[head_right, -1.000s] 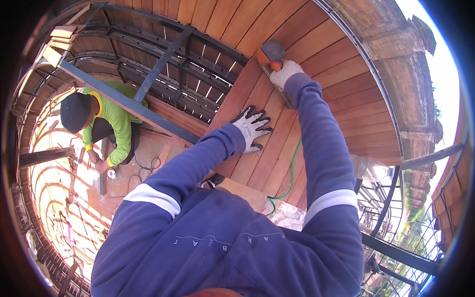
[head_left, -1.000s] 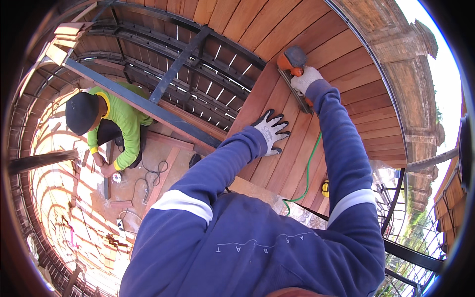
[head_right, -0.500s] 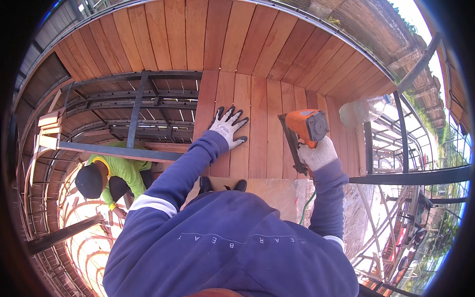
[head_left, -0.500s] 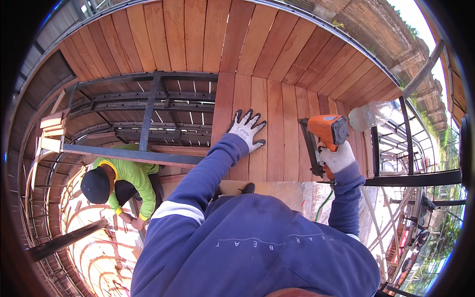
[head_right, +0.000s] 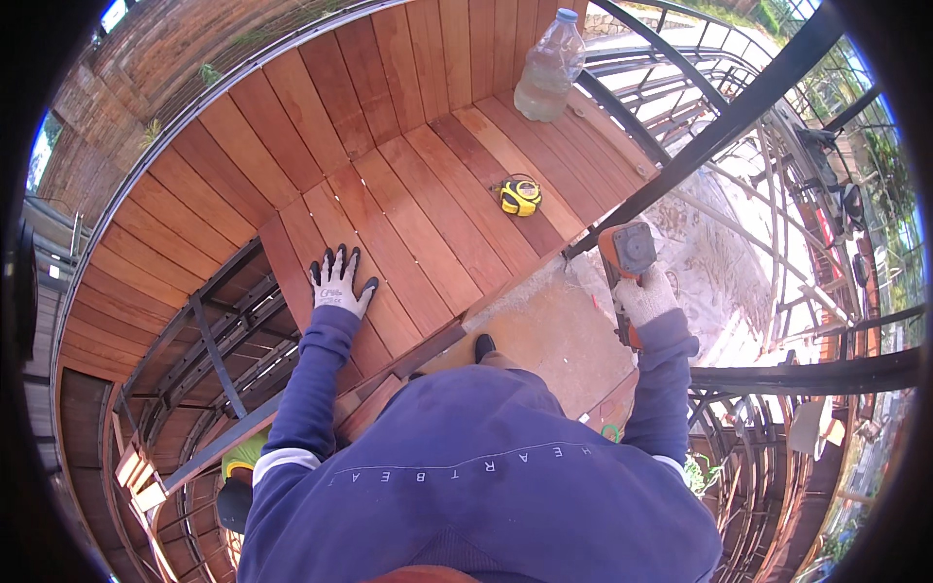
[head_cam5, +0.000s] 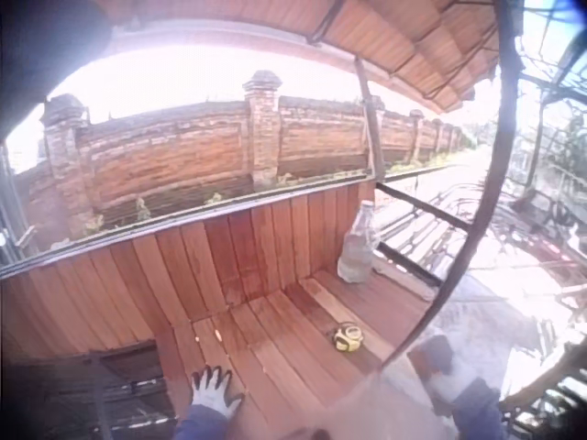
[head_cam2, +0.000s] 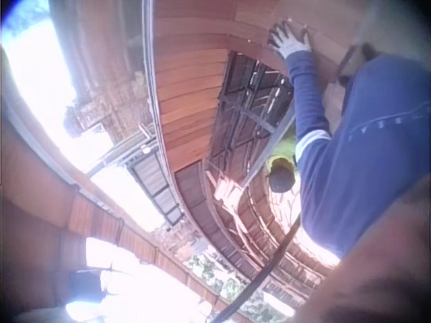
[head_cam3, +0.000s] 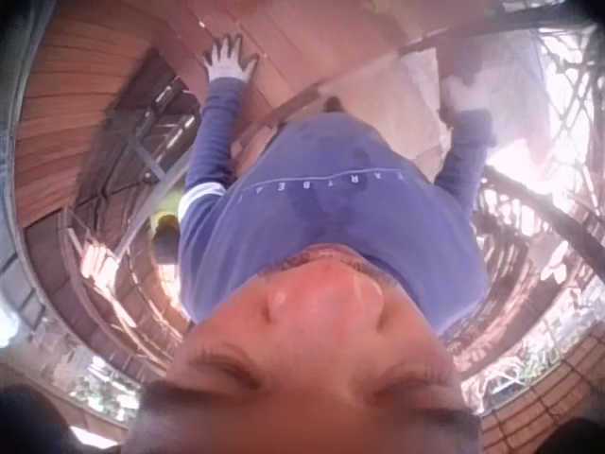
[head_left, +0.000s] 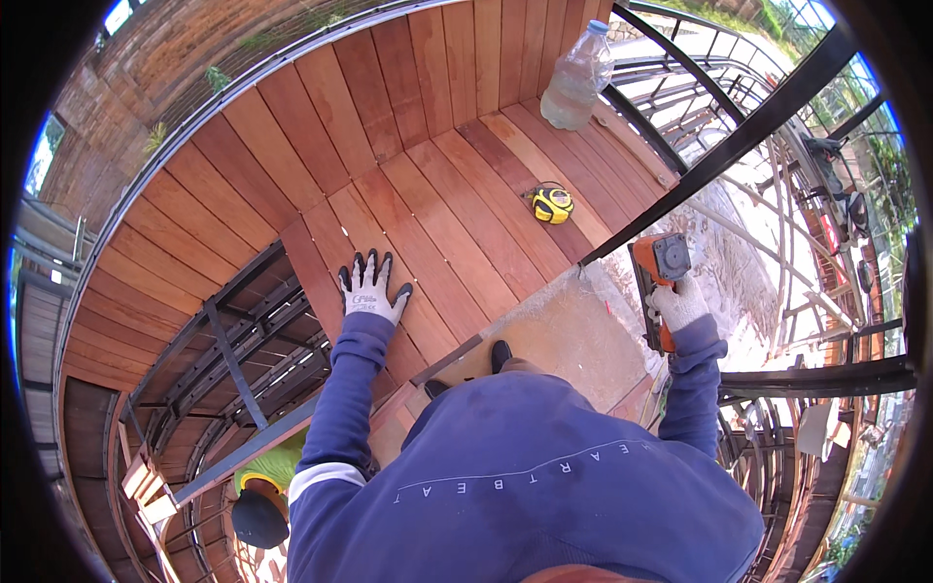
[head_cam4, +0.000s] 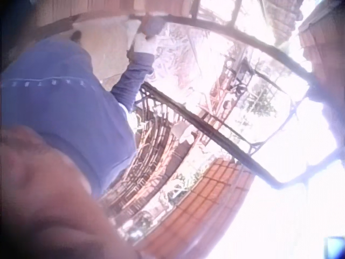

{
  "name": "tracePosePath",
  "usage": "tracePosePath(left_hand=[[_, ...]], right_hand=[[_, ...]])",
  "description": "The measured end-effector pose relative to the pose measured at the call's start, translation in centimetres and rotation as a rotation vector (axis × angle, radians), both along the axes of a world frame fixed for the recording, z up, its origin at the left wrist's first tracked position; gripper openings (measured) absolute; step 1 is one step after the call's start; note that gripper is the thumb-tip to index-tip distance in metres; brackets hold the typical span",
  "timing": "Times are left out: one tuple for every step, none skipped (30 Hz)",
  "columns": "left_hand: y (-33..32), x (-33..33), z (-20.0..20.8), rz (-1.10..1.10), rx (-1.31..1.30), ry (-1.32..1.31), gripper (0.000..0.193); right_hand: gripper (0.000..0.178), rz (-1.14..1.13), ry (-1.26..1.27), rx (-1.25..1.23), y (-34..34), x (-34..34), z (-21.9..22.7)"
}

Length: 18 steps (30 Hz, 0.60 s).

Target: The person aligns wooden planks on a metal frame, secures them with a nail gun, and measures the structure using a tape measure.

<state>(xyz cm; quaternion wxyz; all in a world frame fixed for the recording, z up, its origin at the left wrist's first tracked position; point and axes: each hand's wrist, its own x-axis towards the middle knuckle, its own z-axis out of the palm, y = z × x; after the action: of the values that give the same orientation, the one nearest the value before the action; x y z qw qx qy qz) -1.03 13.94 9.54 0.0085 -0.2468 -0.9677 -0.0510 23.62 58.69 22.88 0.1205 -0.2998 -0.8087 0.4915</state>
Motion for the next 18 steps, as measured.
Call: tracePosePath(left_hand=[[0.1,0.0,0.1,0.001,0.000,0.001,0.075],[0.2,0.0,0.1,0.007,-0.001,0.003,0.075],[0.2,-0.2,-0.7,0.004,0.023,0.031,0.074],[0.2,-0.2,-0.6,0.013,0.019,0.036,0.074],[0.4,-0.1,-0.6,0.012,0.015,0.038,0.074],[0.6,-0.2,-0.6,0.016,0.011,0.041,0.074],[0.5,0.0,-0.6,0.040,0.000,0.043,0.073],[0.7,0.3,-0.7,0.067,0.011,0.042,0.072],[0.8,0.6,-1.0,0.100,0.022,0.042,0.072],[0.5,1.1,-1.3,0.143,0.029,0.036,0.072],[0.9,1.9,-1.0,0.184,0.031,0.036,0.071],[1.6,2.6,-0.9,0.220,0.028,0.028,0.071],[2.4,3.4,-0.7,0.262,0.035,0.019,0.070],[3.3,4.7,-0.2,0.290,0.059,0.021,0.069],[4.1,5.9,0.0,0.313,0.108,0.042,0.068],[4.9,7.0,0.1,0.332,0.132,0.050,0.068],[5.8,8.0,0.2,0.368,0.145,0.057,0.069],[6.4,9.4,0.3,0.408,0.155,0.070,0.070]], right_hand=[[0.028,0.014,-0.026,0.106,-0.2,-0.2,0.9],[0.028,0.032,-0.054,0.212,-0.2,-0.5,1.5],[0.028,0.049,-0.023,0.348,-0.4,-1.1,1.9],[0.029,0.078,0.011,0.481,-0.1,-1.9,2.1],[0.052,0.126,-0.066,0.498,1.4,-2.5,1.4],[0.065,0.155,-0.110,0.662,2.5,-3.4,0.7],[0.069,0.164,-0.164,0.775,2.7,-5.0,0.4],[0.074,0.181,-0.218,0.891,2.9,-6.4,0.3],[0.078,0.189,-0.235,0.906,3.7,-7.9,0.1],[0.083,0.209,-0.252,0.918,4.1,-9.4,-0.3],[0.085,0.239,-0.259,0.963,4.6,-10.9,-0.8],[0.087,0.271,-0.262,1.009,5.5,-12.2,-1.2],[0.091,0.299,-0.293,1.040,6.3,-13.5,-1.8],[0.093,0.339,-0.313,1.064,7.0,-14.7,-2.3],[0.093,0.361,-0.335,1.122,8.0,-15.9,-3.1],[0.094,0.383,-0.334,1.216,9.4,-17.0,-4.6],[0.094,0.406,-0.370,1.237,10.0,-18.2,-5.2],[0.094,0.423,-0.408,1.257,10.2,-19.3,-5.5]])
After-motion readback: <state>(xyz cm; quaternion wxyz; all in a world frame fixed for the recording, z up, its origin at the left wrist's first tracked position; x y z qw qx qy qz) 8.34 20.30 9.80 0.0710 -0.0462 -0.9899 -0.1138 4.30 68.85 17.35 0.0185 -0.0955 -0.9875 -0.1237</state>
